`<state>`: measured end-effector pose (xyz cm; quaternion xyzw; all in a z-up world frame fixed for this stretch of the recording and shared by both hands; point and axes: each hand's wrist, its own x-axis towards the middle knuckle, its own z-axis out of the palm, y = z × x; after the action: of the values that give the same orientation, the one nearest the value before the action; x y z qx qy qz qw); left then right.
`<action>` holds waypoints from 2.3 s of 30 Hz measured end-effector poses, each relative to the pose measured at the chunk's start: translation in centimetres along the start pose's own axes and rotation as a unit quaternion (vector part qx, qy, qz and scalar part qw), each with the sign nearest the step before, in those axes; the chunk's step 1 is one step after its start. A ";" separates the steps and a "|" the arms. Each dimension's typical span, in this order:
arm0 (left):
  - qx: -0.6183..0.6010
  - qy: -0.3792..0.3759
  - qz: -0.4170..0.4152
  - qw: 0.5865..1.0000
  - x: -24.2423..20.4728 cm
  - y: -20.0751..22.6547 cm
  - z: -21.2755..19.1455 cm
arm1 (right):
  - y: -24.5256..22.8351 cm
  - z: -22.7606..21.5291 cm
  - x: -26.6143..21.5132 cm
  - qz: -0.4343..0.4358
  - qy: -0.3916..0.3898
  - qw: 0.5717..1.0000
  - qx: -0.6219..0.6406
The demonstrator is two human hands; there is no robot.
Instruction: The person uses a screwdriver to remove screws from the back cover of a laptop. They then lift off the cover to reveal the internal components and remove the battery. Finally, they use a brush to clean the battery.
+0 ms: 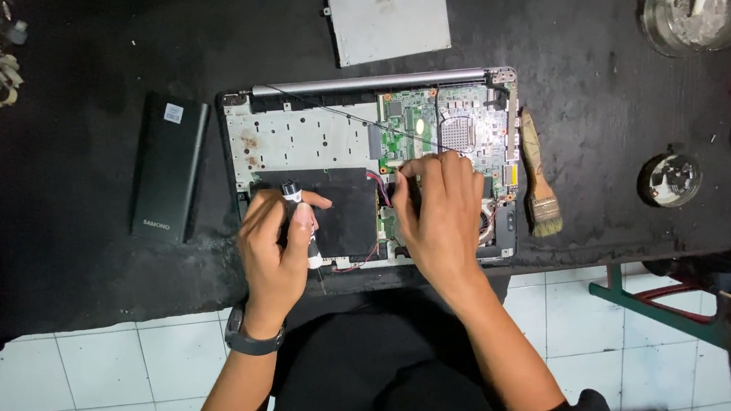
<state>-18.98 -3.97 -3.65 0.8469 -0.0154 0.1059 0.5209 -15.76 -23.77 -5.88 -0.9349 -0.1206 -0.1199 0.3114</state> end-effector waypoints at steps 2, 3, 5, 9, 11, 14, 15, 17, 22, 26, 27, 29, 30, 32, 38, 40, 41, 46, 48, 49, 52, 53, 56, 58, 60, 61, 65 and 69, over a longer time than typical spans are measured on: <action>-0.002 0.001 -0.002 1.000 0.0 0.0 0.0 | 0.1 0.1 0.0 0.000 0.000 1.000 0.002; -0.004 0.001 -0.004 1.000 0.0 0.0 0.0 | 0.2 0.1 0.0 0.000 -0.001 1.000 0.004; -0.005 0.003 -0.005 1.000 0.0 0.0 0.0 | 0.1 0.1 0.0 0.000 -0.002 1.000 0.008; -0.001 0.006 -0.001 1.000 0.0 0.1 0.0 | 0.1 0.0 0.0 -0.002 -0.005 1.000 0.011; 0.001 0.004 0.000 1.000 0.0 0.0 0.0 | 0.2 0.1 -0.1 -0.001 -0.006 1.000 0.011; 0.003 0.005 0.003 1.000 0.1 0.0 0.0 | 0.5 0.2 -0.2 -0.003 -0.007 1.000 0.009; 0.004 0.006 0.005 1.000 0.1 0.1 0.0 | 0.5 0.2 -0.2 -0.005 -0.007 1.000 0.008; 0.003 0.007 0.003 1.000 0.1 0.1 0.0 | 0.3 0.1 -0.1 -0.003 -0.008 1.000 0.010; 0.004 0.008 0.002 1.000 0.1 0.1 0.0 | 0.3 0.0 -0.1 -0.001 -0.011 1.000 0.013; 0.001 0.006 0.002 1.000 0.1 0.1 0.0 | 0.3 -0.1 0.0 -0.006 -0.013 1.000 0.012; 0.002 0.006 0.003 1.000 0.1 0.1 0.0 | 0.2 -0.2 0.0 -0.007 -0.013 1.000 0.013; -0.003 0.007 0.001 1.000 0.2 0.2 0.0 | 0.3 -0.2 0.0 -0.006 -0.013 1.000 0.013; -0.009 0.008 -0.001 1.000 0.3 0.3 0.0 | 0.3 -0.1 0.0 -0.005 -0.013 1.000 0.012; -0.007 0.007 -0.001 1.000 0.2 0.2 0.0 | 0.3 -0.1 0.0 -0.006 -0.014 1.000 0.013; -0.006 0.005 0.004 1.000 0.3 0.1 -0.1 | 0.8 0.1 -0.9 0.005 -0.002 0.999 0.047; -0.004 0.006 0.000 1.000 -0.1 0.2 0.0 | 0.5 -0.1 -1.1 0.009 0.001 0.998 0.060; -0.006 0.006 0.005 1.000 0.0 0.1 0.0 | 0.3 -0.2 -0.8 0.009 0.005 0.998 0.062; -0.001 0.015 0.012 1.000 -0.1 0.1 -0.1 | 0.1 -0.2 -0.8 0.015 0.027 0.996 0.087; -0.005 0.008 0.009 1.000 -0.1 0.1 -0.1 | 0.0 -0.1 -0.8 0.007 0.055 0.993 0.102; -0.005 0.010 0.012 1.000 -0.1 -0.1 -0.1 | -0.1 -0.2 -0.7 0.005 0.057 0.993 0.102; -0.018 0.017 0.018 1.000 -0.3 -0.3 -0.1 | -0.5 -0.5 -0.8 0.016 0.084 0.987 0.134; -0.022 0.020 0.016 0.999 -0.4 -0.2 -0.1 | -0.5 -0.6 -0.9 0.012 0.100 0.986 0.134; -0.034 0.028 0.019 0.999 -0.5 -0.5 -0.2 | -0.8 -1.1 -0.8 0.000 0.125 0.984 0.126; -0.041 0.034 0.020 0.998 -0.6 -0.7 -0.2 | -1.1 -1.6 -0.6 -0.007 0.131 0.984 0.119; -0.053 0.025 0.008 0.998 -0.5 -0.6 -0.2 | -1.6 -2.1 0.1 -0.018 0.096 0.987 0.129; -0.052 0.028 0.009 0.998 -0.5 -0.5 -0.3 | -1.7 -2.0 0.5 -0.022 0.097 0.987 0.130; -0.137 0.032 -0.049 0.989 -0.6 0.2 -1.0 | -2.5 -1.5 2.3 -0.045 0.024 0.990 0.128; -0.222 0.058 -0.123 0.966 -0.8 0.9 -2.7 | -4.4 -1.7 4.1 -0.117 -0.080 0.988 0.060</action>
<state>-20.31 -2.05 -1.87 0.6980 0.0958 0.0844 0.7047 -13.47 -20.82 -0.89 -0.9004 -0.2607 -0.0731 0.3405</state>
